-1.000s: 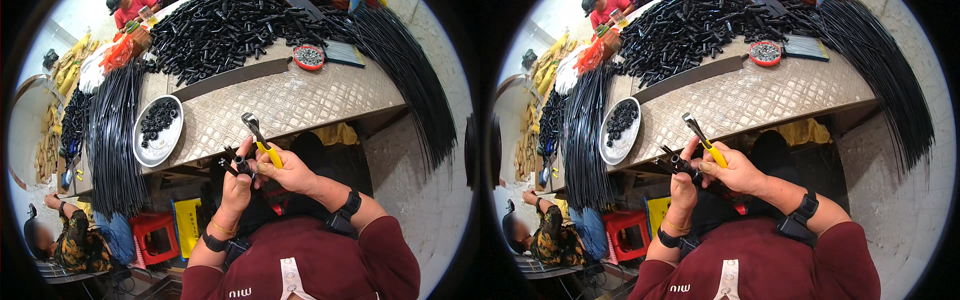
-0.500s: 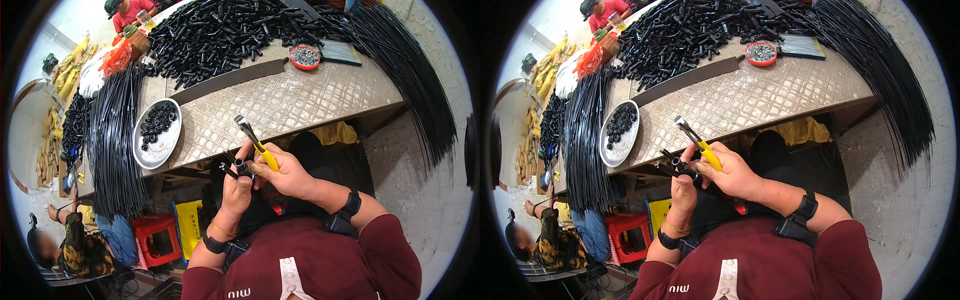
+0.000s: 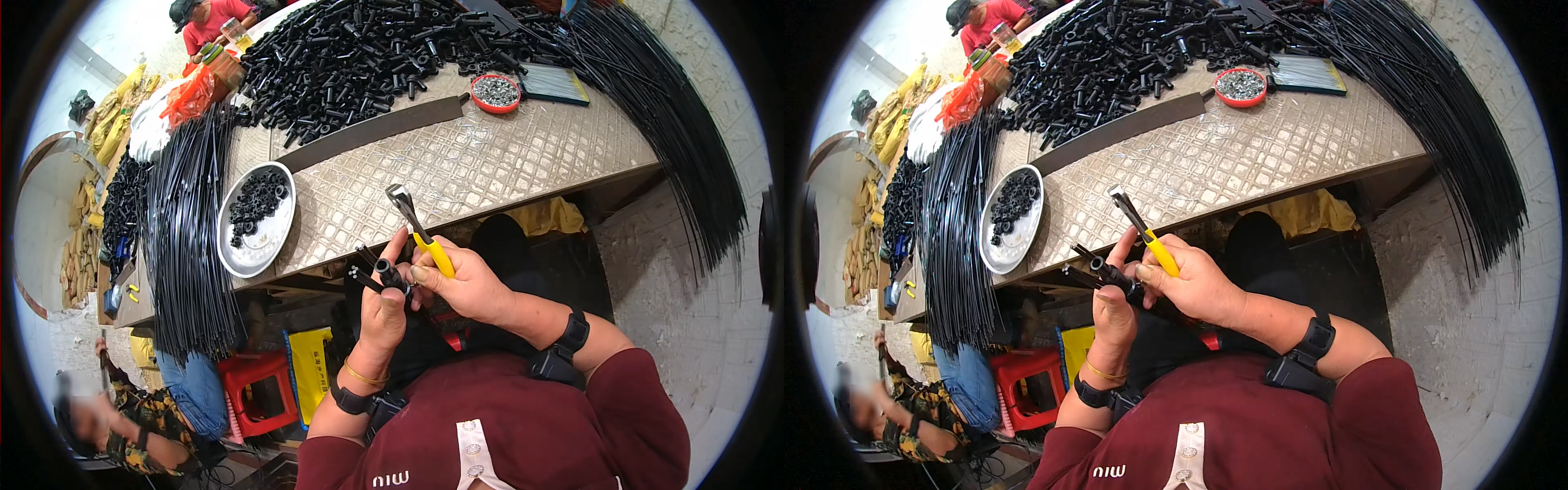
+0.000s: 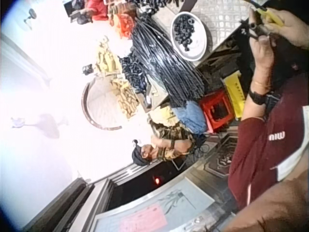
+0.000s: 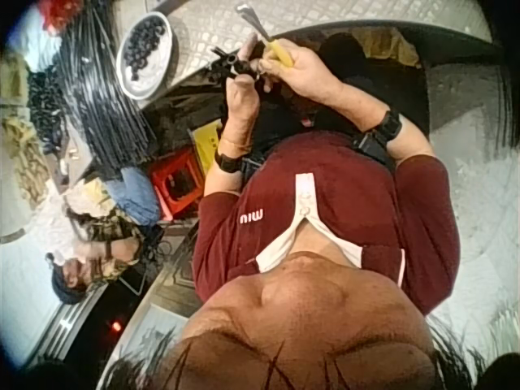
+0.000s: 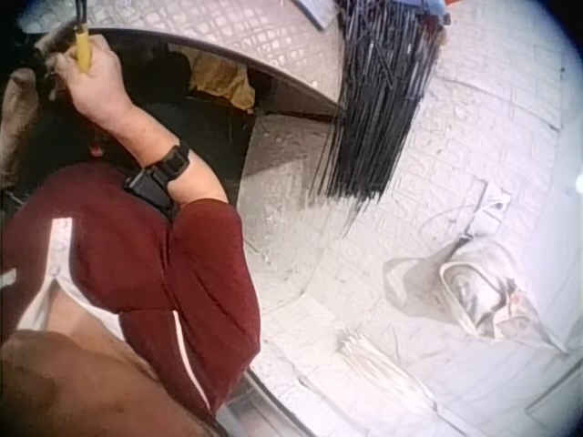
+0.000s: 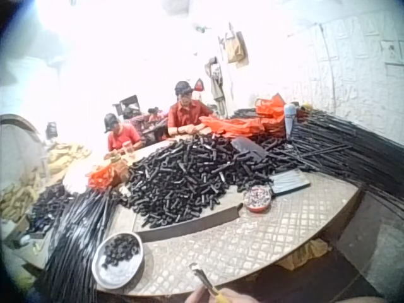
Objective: Assembling thin black rods into a plastic joint housing using spacers and pliers.
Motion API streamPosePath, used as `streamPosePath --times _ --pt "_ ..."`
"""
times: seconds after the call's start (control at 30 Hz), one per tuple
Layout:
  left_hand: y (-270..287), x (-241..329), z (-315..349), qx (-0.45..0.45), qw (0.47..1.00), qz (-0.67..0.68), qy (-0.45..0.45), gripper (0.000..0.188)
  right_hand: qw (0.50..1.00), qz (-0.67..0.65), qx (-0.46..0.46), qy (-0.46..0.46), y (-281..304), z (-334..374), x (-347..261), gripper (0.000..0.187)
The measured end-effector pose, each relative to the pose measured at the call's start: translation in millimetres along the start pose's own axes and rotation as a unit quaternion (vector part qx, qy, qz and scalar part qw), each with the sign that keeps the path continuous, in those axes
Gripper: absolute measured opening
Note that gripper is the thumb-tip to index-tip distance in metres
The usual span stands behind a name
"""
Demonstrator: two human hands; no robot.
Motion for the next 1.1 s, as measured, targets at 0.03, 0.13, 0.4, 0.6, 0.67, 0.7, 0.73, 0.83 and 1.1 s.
streamPosePath --times 0.03,0.13,0.4,0.6,0.67,0.7,0.73,0.83,1.1 --pt "0.2 -0.4 0.1 0.001 1.000 0.000 0.001 0.117 1.000 -0.008 0.009 -0.011 -0.3 -0.2 0.1 0.015" --pt "-0.3 0.4 0.6 0.003 1.000 -0.009 0.001 0.118 1.000 -0.009 0.019 -0.013 -0.7 0.0 1.0 0.016" --pt "1.9 -1.7 2.3 0.019 1.000 -0.008 -0.006 0.117 0.999 0.026 0.022 0.026 -1.5 2.2 2.1 0.015" --pt "2.0 -3.5 2.0 0.021 1.000 -0.011 -0.008 0.117 0.999 0.001 0.026 0.020 -0.2 1.8 5.2 0.016" --pt "1.9 -4.9 2.2 0.021 1.000 -0.010 -0.007 0.117 1.000 0.004 -0.004 -0.020 1.0 1.8 8.6 0.015" --pt "1.8 -5.3 2.4 0.022 1.000 -0.010 -0.006 0.118 1.000 0.004 -0.003 -0.020 0.1 1.8 8.7 0.015" --pt "1.4 -5.1 2.4 0.022 1.000 -0.010 -0.005 0.118 1.000 -0.003 0.013 -0.009 -0.5 1.4 8.3 0.016" --pt "0.9 -4.4 2.5 0.023 1.000 -0.011 -0.003 0.118 0.999 -0.014 0.028 -0.002 -0.3 1.5 9.2 0.017" --pt "1.5 -7.2 3.3 0.019 1.000 -0.001 -0.016 0.112 1.000 -0.009 0.016 -0.020 0.4 3.1 12.9 0.015"
Point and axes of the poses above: each hand's wrist, its own z-axis away from the middle knuckle, its own y-axis out of the back of the hand, x = y × z, the point moved 4 cm from there along -z, towards the middle knuckle, and after that the axes turned 1 degree about y, right-handed, at the moved point
